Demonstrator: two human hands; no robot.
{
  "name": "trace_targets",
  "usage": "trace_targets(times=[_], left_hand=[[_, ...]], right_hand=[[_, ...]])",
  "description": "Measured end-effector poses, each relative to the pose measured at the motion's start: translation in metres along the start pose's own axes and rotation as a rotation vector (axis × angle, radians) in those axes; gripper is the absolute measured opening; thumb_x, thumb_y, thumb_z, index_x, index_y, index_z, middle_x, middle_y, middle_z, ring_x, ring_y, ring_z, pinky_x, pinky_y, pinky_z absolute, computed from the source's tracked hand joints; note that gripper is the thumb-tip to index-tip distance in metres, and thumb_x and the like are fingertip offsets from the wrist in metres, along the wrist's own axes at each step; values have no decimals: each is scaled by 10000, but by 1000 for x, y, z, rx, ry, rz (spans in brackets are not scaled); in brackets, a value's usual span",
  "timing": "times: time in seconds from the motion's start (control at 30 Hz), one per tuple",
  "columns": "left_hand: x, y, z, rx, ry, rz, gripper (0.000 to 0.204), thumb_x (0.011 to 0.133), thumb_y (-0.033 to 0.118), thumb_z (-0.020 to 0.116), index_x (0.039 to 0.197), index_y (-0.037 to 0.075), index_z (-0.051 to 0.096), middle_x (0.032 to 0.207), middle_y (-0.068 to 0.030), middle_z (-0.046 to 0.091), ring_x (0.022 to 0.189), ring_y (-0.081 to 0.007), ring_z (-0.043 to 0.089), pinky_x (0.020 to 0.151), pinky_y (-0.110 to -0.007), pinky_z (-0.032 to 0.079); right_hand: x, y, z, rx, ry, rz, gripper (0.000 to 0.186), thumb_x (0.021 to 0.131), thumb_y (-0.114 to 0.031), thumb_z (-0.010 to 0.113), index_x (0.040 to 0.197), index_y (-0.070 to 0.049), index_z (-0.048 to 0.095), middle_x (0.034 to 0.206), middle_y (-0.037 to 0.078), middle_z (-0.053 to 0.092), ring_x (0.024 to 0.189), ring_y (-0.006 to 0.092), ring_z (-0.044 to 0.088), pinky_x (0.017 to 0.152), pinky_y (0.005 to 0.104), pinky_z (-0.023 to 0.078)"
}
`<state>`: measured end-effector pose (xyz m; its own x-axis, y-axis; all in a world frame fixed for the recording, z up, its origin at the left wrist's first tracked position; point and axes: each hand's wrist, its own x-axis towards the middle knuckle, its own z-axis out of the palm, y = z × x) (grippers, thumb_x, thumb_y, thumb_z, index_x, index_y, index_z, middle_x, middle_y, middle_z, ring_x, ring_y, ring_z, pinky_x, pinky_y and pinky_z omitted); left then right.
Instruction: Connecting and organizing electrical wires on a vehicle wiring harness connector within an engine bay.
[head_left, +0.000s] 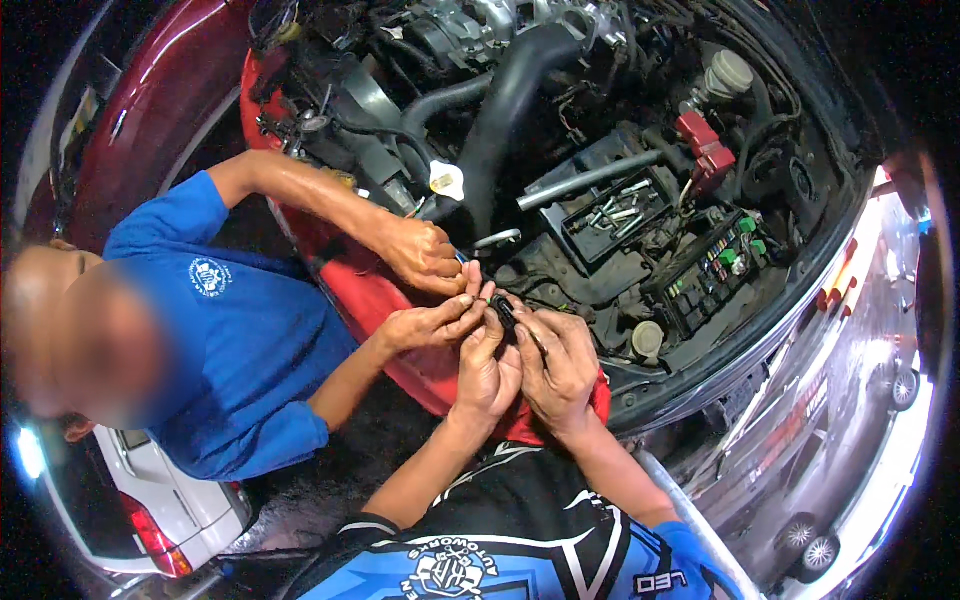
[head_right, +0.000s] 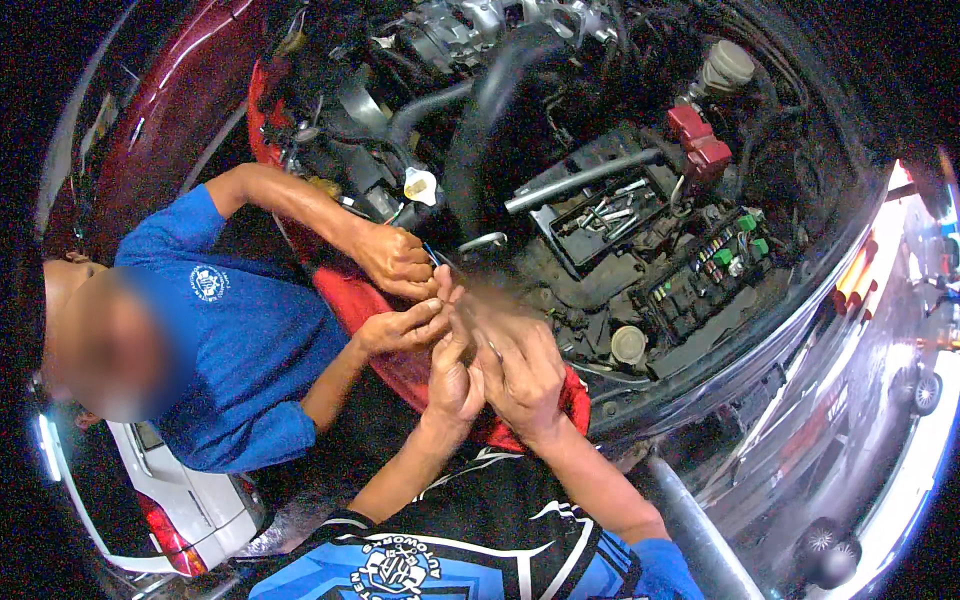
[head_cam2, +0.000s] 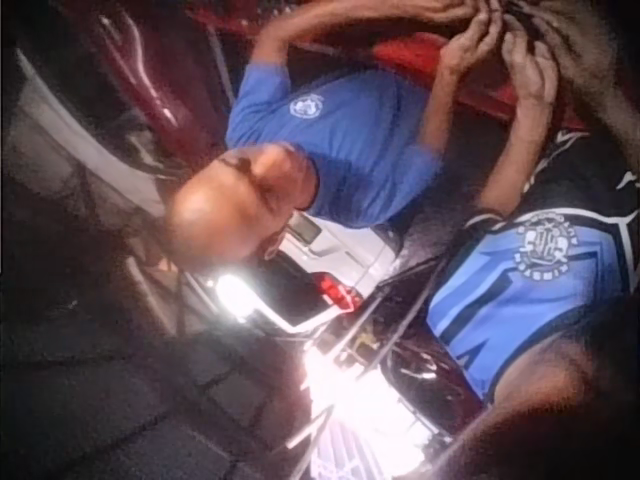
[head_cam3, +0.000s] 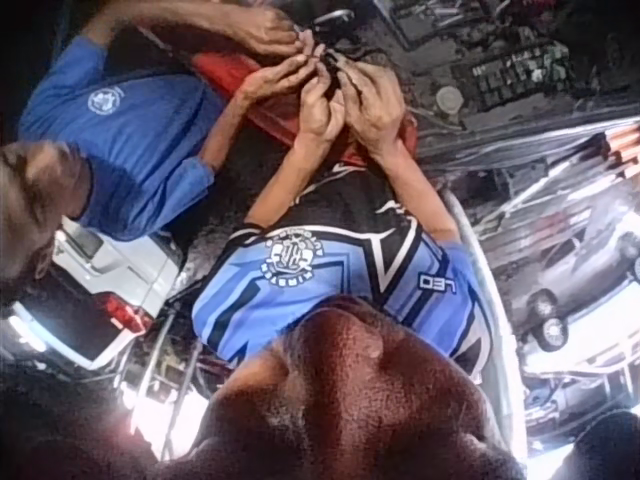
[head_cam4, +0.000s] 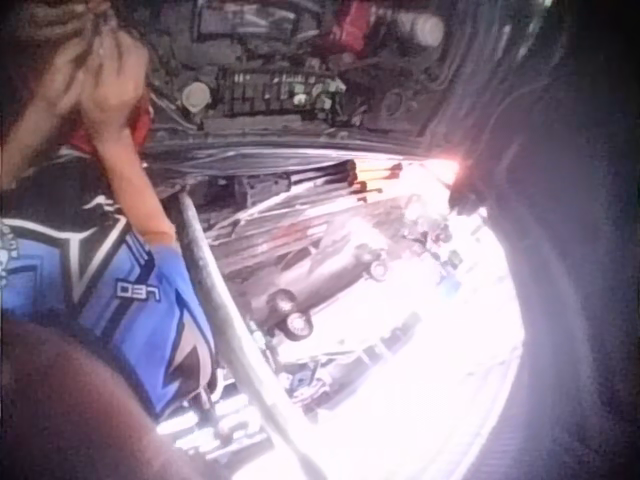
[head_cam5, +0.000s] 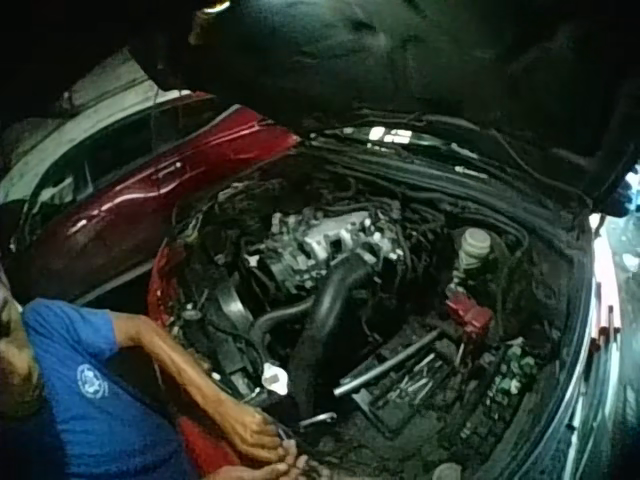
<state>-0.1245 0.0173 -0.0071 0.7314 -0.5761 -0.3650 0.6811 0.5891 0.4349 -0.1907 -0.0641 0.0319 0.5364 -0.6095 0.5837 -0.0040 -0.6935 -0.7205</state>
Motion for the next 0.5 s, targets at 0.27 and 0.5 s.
trace_targets(times=[0.27,0.5], left_hand=[[2,1,1,-33,-139,15,568,1079,174,589,1591,84,361,1327,-83,581,1242,-206,567,1119,-354,484],[1,3,13,-9,-152,37,562,1077,225,600,1572,108,361,1277,-64,598,1168,-182,605,1009,-361,556]], right_hand=[[7,-4,-5,58,-30,56,179,906,24,729,1083,8,748,1004,145,723,885,291,700,778,374,553],[7,-6,-19,235,70,368,76,942,-6,705,1004,34,717,1012,176,726,936,312,712,857,380,561]])
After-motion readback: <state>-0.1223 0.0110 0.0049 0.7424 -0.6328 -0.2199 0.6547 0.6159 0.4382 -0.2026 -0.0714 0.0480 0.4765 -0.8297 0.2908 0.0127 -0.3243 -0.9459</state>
